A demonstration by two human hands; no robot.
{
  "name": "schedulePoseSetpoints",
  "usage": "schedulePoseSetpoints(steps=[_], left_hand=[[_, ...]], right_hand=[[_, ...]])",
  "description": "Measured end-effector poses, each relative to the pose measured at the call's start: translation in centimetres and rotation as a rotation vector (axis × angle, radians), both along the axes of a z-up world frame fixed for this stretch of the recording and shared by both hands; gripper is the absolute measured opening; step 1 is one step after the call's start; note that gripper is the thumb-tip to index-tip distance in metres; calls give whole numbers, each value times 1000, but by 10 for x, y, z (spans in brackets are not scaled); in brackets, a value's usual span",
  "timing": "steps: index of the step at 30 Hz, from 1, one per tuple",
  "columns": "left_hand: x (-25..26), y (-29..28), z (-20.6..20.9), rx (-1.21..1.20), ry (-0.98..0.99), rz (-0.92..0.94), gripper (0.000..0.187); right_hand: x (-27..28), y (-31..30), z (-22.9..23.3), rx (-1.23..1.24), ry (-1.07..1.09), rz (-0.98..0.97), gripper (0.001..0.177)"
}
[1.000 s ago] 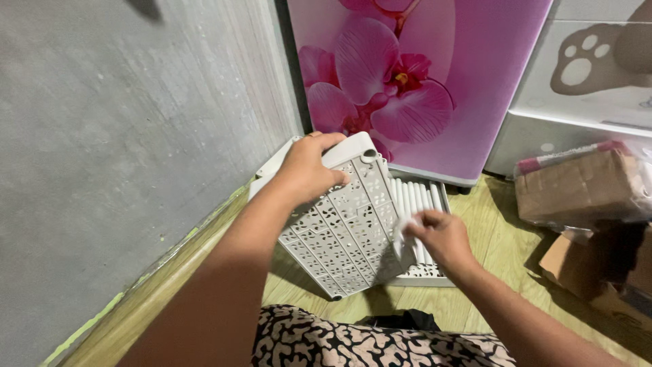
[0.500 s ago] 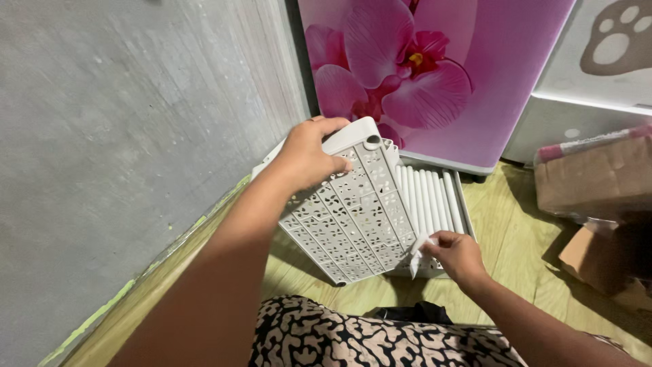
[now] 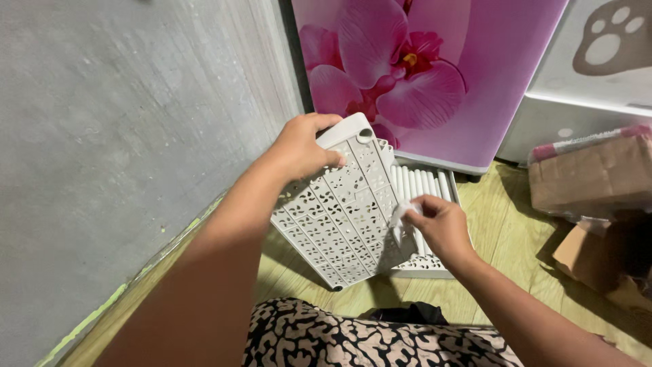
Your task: The person wipes a white perforated plastic tray with a white cloth, cleaning both the top surface and edges. The person then wipes a second similar tray and places it on top of the first.
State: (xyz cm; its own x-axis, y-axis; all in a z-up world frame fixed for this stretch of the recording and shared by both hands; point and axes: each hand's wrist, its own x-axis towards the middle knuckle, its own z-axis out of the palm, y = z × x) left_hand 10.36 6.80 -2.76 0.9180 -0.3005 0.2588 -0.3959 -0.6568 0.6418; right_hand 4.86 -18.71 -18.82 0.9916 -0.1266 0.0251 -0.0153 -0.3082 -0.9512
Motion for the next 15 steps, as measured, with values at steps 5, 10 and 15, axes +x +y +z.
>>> schedulePoseSetpoints(steps=[5, 10, 15], left_hand=[[4, -8, 9, 27, 16, -63, 62], [6, -29, 18, 49, 39, -101, 63], [1, -39, 27, 154, 36, -56, 56]], right_hand=[[0, -26, -64, -161, 246, 0, 17], [0, -41, -95, -427, 323, 5, 26], [3, -21, -58, -378, 194, -107, 24]])
